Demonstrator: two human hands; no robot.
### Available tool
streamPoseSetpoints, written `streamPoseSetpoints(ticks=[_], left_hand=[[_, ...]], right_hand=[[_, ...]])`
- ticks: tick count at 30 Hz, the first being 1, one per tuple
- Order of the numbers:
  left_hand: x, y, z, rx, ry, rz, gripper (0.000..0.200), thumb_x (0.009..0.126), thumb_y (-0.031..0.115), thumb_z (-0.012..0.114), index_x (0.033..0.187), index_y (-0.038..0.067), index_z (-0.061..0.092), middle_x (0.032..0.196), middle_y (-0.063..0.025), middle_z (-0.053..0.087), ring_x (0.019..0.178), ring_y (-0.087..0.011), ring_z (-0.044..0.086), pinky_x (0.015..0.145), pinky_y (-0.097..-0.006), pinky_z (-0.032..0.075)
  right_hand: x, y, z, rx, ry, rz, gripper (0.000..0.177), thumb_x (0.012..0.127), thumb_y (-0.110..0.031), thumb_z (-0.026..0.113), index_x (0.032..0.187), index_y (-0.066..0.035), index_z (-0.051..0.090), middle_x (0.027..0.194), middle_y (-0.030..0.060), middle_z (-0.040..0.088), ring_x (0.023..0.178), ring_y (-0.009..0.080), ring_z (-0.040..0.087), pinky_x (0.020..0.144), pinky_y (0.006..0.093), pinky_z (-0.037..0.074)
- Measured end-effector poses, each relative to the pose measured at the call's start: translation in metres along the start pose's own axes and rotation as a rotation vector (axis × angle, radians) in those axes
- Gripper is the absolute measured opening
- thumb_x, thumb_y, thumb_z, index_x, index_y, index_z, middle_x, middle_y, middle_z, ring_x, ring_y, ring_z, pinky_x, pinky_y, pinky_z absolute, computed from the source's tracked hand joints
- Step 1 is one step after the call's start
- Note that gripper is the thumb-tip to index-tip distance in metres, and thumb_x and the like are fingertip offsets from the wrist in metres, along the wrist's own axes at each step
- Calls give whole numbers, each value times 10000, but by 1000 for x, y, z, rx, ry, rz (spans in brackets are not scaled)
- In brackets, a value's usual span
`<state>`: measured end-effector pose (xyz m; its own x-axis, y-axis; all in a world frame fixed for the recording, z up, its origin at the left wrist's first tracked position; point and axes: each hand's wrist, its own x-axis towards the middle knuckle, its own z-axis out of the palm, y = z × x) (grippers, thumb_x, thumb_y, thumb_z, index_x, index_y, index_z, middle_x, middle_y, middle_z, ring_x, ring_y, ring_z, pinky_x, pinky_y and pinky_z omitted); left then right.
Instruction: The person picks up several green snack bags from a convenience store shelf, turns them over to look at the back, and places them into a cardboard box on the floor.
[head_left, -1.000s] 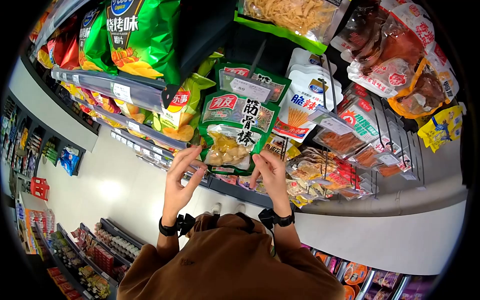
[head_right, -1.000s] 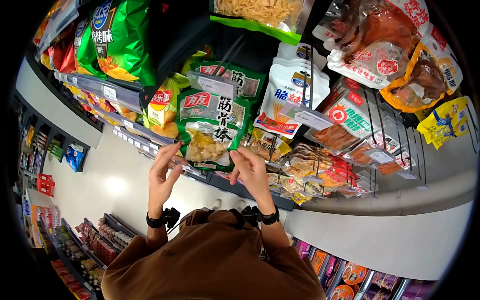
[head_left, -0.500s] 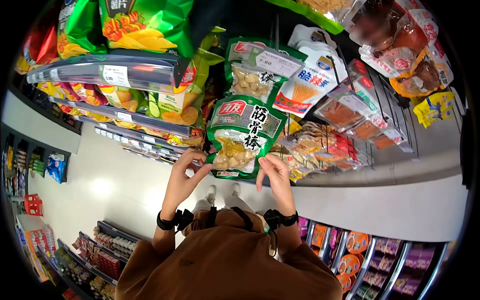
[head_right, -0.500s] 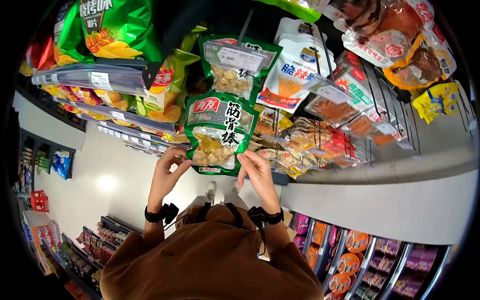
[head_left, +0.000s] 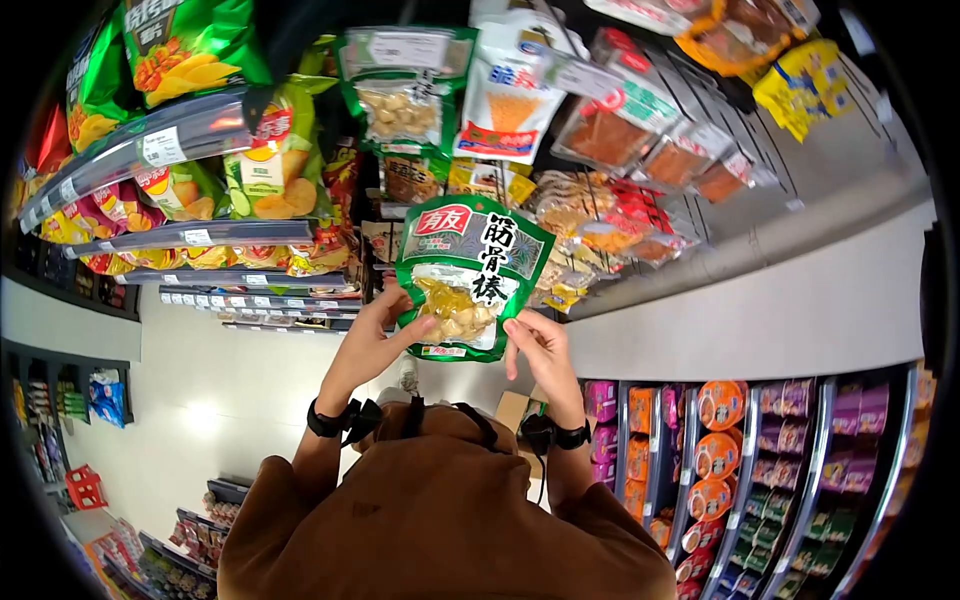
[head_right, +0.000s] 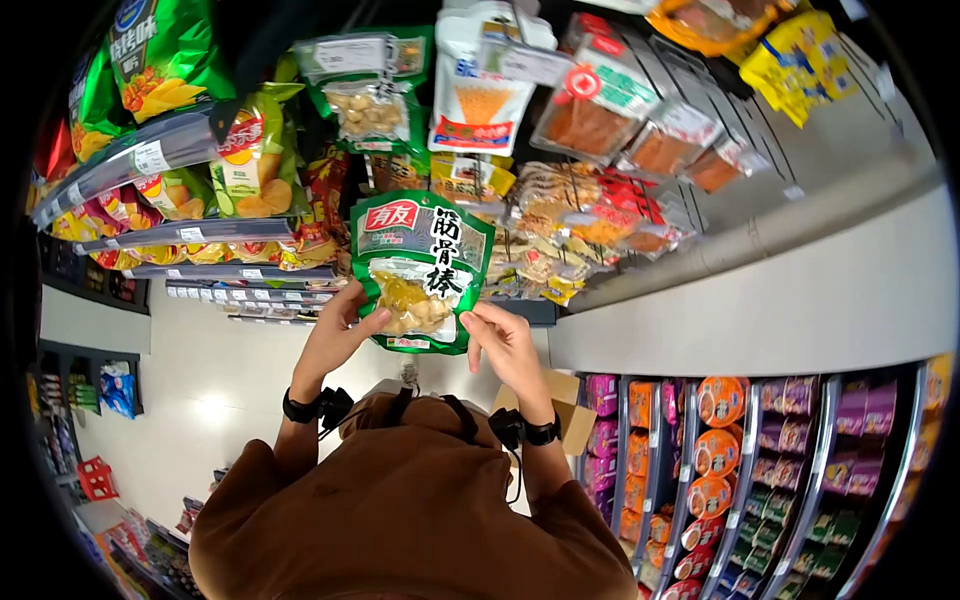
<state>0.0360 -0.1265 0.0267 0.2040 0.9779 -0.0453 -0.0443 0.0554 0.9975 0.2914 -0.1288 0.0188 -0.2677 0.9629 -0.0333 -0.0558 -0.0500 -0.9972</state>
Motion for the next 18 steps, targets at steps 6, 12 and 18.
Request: streamPoseSetpoints(ticks=[6,12,18], left_hand=[[-18,-10,73,-29,-167,-42,258,987,240,613,987,-2,522,870,23,456,815,-45,421,716,-213,393],[-48,-24,157,40,-266,-60,274,1026,248,541,1094,-17,561,912,10,545,841,-42,462,743,-208,406],[-89,-45,234,13,-392,-168,393,1041,316,501,1243,-16,560,1065,-16,615,965,-63,522,862,-218,419]], right_hand=[[-77,6,-36,38,184,-5,255,1000,-157,582,1145,42,649,682,-14,539,459,61,491,441,220,356],[-176,15,-72,61,357,52,282,1002,-202,583,1143,37,638,646,-13,537,453,58,486,430,216,339],[-272,19,-96,104,529,102,271,974,-201,628,1158,-2,638,590,-20,546,445,52,479,421,220,345]])
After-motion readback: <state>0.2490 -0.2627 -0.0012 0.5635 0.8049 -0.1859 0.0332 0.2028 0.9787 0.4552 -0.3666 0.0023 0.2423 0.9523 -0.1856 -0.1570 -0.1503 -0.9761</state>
